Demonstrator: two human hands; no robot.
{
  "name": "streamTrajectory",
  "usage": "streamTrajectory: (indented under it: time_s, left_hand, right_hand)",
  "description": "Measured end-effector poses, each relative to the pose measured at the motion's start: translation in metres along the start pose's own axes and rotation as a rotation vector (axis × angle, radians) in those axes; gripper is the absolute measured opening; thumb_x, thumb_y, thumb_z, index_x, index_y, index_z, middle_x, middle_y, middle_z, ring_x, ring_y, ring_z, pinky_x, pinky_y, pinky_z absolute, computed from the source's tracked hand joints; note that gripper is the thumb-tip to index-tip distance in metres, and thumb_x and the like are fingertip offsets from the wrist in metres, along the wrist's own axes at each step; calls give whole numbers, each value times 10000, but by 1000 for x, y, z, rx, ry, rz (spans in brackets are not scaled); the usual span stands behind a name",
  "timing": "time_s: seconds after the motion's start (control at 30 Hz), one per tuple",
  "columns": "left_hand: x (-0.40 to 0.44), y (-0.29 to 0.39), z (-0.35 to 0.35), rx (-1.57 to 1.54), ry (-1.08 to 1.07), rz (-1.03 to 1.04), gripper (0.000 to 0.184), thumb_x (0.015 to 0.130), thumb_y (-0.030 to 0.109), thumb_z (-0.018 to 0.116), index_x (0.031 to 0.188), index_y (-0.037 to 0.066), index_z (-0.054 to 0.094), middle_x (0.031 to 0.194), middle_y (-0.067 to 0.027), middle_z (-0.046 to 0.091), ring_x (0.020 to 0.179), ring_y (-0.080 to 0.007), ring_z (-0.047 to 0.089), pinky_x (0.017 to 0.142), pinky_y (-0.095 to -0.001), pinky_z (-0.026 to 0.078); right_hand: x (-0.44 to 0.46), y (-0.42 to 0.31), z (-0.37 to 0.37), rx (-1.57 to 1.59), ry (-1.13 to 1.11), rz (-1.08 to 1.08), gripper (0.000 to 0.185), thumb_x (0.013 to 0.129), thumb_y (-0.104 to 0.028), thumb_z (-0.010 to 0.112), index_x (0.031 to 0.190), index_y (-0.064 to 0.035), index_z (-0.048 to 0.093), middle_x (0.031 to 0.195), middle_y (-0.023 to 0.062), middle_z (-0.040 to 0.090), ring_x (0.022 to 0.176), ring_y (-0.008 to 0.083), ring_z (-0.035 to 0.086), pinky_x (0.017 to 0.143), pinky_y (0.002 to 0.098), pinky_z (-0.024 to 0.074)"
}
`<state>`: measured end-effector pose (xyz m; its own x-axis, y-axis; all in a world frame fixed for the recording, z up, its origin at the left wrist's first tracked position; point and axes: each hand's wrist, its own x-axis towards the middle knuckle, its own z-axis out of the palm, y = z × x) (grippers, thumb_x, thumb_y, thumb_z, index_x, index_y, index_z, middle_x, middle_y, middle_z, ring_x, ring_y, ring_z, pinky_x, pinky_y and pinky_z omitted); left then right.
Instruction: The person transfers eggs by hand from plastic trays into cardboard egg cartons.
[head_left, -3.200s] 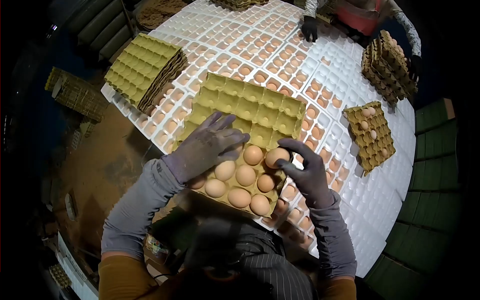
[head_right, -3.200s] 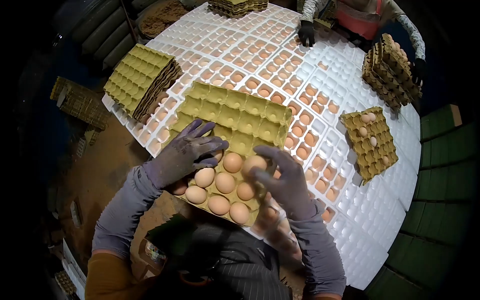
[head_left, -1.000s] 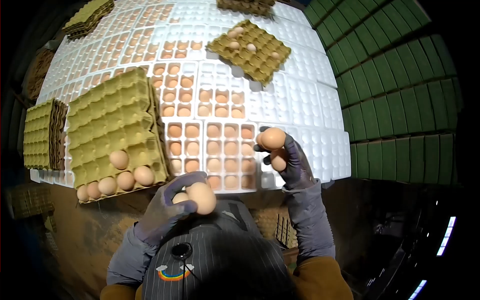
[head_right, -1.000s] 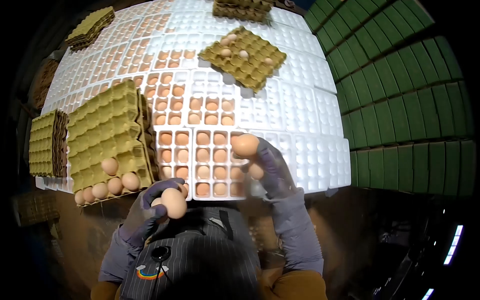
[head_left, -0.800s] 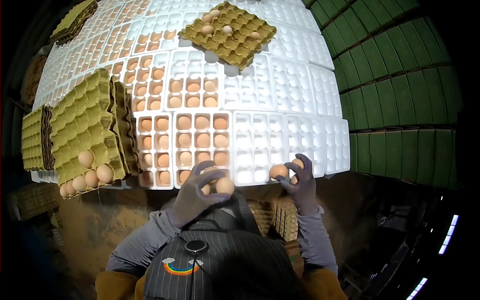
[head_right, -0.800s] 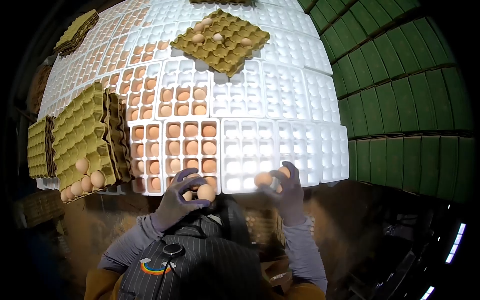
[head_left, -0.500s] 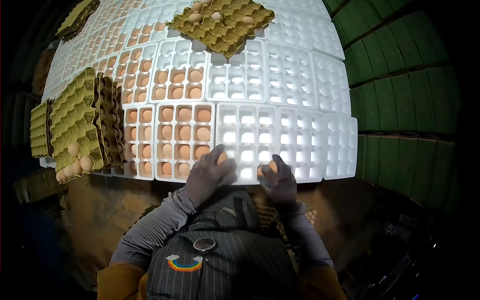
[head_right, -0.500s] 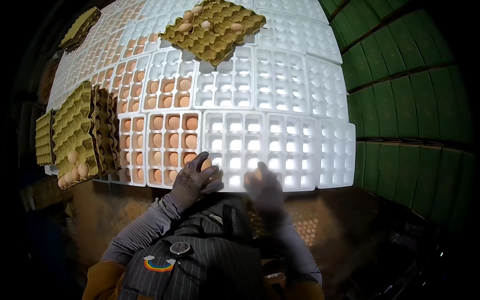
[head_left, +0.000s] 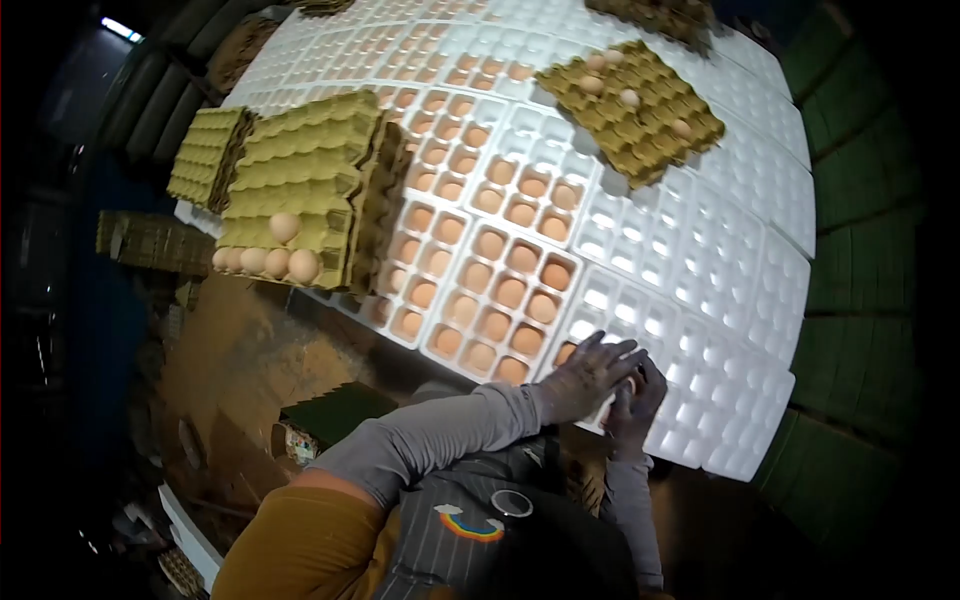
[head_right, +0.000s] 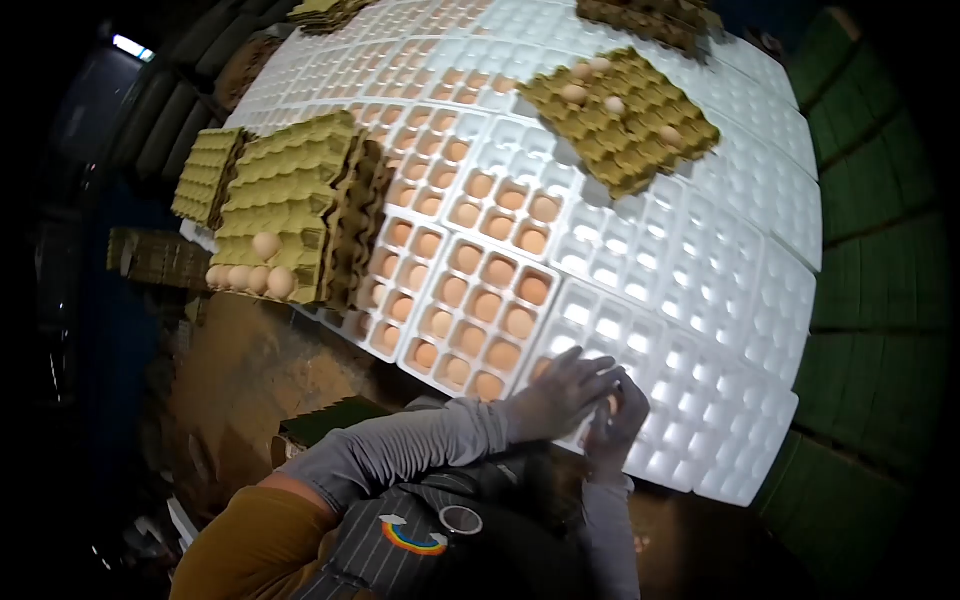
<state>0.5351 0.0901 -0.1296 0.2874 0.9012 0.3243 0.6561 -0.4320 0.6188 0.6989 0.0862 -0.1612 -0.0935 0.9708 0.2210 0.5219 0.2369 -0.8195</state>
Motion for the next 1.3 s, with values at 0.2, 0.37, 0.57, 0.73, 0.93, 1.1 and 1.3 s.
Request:
streamTrajectory:
  time_s: [0.2,0.37,0.57,0.73,0.93,1.1,1.3]
  left_hand:
    - [-63,2,-159,-255,160,-212,477,919,92,664,1378,35,550,1339,-172,575,1223,-355,570,1028,-450,473]
    - [-179,-44,-321,276,530,-324,449,854,50,736,1290,32,630,1265,-143,642,1192,-322,599,1022,-442,489]
    - [-259,-130,-492,606,371,-641,509,829,156,796,1300,72,625,1351,-121,613,1299,-345,547,1119,-475,423]
    - [-270,-180,-526,510,-24,-368,560,798,262,800,1311,123,619,1357,-59,614,1283,-330,554,1139,-490,420]
    - [-267,-172,-517,-1022,887,-648,388,1042,386,524,1059,8,611,1125,-109,601,1051,-185,620,891,-319,544]
    - [-240,-157,-508,175,108,-588,397,869,264,779,1201,92,649,1179,-114,567,1013,-228,642,852,-351,538]
    - [-243,-161,-510,-112,160,-684,453,869,211,785,1272,90,617,1275,-126,563,1055,-265,649,924,-358,552]
  right_hand:
    - [48,-126,29,95,-225,-160,339,858,-3,658,1192,9,607,1178,167,623,1100,341,600,949,418,478]
    - [90,-296,133,142,-538,-778,423,815,-103,762,1204,-41,608,1180,148,627,1074,352,614,939,438,487]
    - [88,-365,230,-58,-621,-866,447,795,-153,782,1204,-86,614,1040,104,652,1085,331,602,1055,480,427]
    - [87,-371,224,560,-677,168,420,772,-33,743,1178,-10,637,1125,117,668,995,234,643,937,377,503]
    - [88,-427,250,-591,-861,-717,452,821,-380,790,1146,-100,649,943,76,628,806,267,669,687,374,547]
    - [111,-427,250,-361,-1058,-336,526,808,-339,814,1220,-60,644,1073,74,693,879,250,716,764,348,573]
    - [149,-416,253,592,-975,212,525,780,-208,770,1260,-81,598,1403,120,518,1059,230,666,888,360,557]
